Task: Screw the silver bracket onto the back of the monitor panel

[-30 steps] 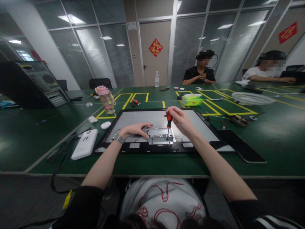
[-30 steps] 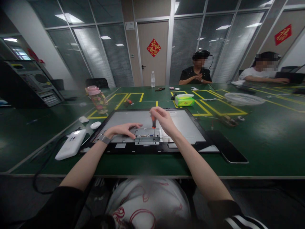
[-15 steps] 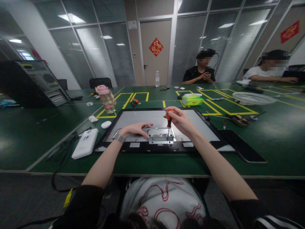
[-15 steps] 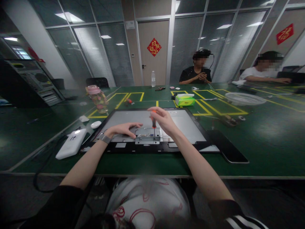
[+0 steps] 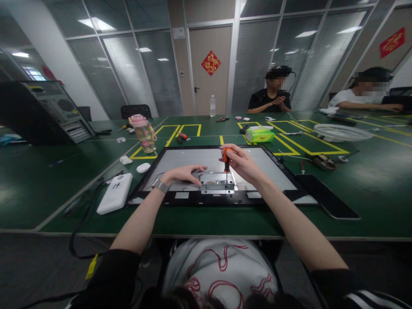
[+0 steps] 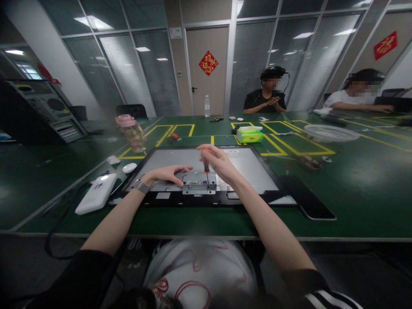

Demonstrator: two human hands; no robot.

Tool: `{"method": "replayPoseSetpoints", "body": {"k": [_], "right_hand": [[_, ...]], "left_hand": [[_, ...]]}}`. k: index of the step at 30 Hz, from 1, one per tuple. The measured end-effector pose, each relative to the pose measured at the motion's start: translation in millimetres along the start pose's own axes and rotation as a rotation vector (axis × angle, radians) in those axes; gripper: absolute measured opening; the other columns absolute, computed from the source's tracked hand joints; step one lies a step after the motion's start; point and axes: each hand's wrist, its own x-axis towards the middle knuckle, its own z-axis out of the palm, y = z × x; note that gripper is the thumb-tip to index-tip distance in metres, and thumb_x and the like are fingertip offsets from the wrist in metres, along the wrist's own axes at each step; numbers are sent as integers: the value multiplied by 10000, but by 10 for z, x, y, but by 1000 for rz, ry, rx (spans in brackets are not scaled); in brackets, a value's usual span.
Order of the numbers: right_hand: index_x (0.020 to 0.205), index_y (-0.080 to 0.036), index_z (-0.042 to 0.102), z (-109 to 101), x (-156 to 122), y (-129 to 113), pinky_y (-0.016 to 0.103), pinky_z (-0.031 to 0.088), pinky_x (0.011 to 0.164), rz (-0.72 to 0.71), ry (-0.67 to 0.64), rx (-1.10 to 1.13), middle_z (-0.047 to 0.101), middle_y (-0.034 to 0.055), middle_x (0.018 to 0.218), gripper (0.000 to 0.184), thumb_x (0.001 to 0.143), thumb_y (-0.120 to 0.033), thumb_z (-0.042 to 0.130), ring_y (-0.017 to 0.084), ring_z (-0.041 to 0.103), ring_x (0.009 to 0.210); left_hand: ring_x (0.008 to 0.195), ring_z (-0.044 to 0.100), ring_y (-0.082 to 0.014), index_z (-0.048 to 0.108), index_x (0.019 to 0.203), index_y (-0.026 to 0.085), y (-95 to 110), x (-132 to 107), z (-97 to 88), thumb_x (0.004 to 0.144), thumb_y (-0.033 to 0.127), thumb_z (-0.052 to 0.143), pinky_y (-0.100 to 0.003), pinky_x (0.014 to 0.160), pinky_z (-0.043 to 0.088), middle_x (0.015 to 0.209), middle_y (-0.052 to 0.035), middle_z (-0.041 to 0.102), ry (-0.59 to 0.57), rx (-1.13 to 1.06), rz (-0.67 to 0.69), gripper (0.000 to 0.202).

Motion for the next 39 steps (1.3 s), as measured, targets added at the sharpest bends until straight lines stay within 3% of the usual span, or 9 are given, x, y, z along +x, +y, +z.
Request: {"method": "replayPoseSetpoints", "body": {"k": [5, 10, 16, 20, 24, 30, 33, 39], "right_hand": [[998, -271, 586, 16, 1, 24, 363, 513, 772, 16, -50, 24, 598, 2, 798, 279, 861, -512, 555, 151, 578, 715], [859, -259, 613, 26, -11, 2, 358, 501, 840, -23, -28, 7, 572, -31, 795, 233, 761, -448, 708, 122, 571, 711], [1096, -274, 612, 13, -9, 15, 332, 507, 744, -38, -43, 14, 608, -6, 803, 312, 838, -448, 618, 150, 608, 740], [988, -257, 650, -10, -2, 40, 347, 489, 828, -94, -4, -14, 638, 5, 847, 208, 863, -414, 594, 151, 619, 805], [923, -253, 681, -57, -3, 51, 301, 493, 746, -120, 53, -112, 631, -14, 854, 171, 778, -339, 705, 127, 596, 752], [1108, -252, 638, -57, -6, 34, 368, 525, 793, -109, 28, -84, 679, 36, 931, 307, 844, -407, 620, 170, 647, 827], [1048, -247, 666, -45, -11, 7, 396, 529, 814, -125, 9, -111, 681, 49, 942, 276, 873, -435, 567, 178, 644, 839], [921, -272, 728, -89, -19, -28, 322, 522, 729, -234, 68, -292, 634, 26, 997, 187, 745, -335, 731, 165, 602, 872]], "left_hand": [[1382, 338, -264, 561, 1186, 242, 45, -9, 2, 646, 442, 781, -398, 1145, 230, 1508, -62, 357, -8, -10, -8, 617], [1383, 336, -263, 564, 1168, 241, 39, -5, 3, 645, 440, 785, -391, 1145, 232, 1510, -58, 353, -8, -9, -3, 601], [1369, 357, -275, 567, 1182, 233, 20, 1, 4, 630, 437, 796, -396, 1139, 233, 1490, -73, 387, 9, -6, -1, 632], [1373, 351, -270, 570, 1186, 243, 39, -10, 3, 633, 438, 793, -386, 1138, 232, 1500, -61, 374, 9, -8, -9, 627], [1375, 347, -265, 566, 1187, 253, 54, -18, 0, 641, 438, 788, -378, 1136, 232, 1508, -46, 361, -2, -1, -15, 617], [1371, 351, -270, 560, 1180, 239, 11, -1, -1, 640, 435, 788, -387, 1133, 234, 1504, -65, 365, -1, -2, -4, 618], [1376, 343, -272, 556, 1188, 239, 4, 1, -2, 647, 440, 783, -395, 1136, 228, 1507, -65, 358, -8, -1, 1, 620], [1373, 348, -272, 552, 1189, 244, 43, -14, 5, 646, 444, 785, -393, 1133, 236, 1506, -64, 360, -1, 7, -13, 624]]}}
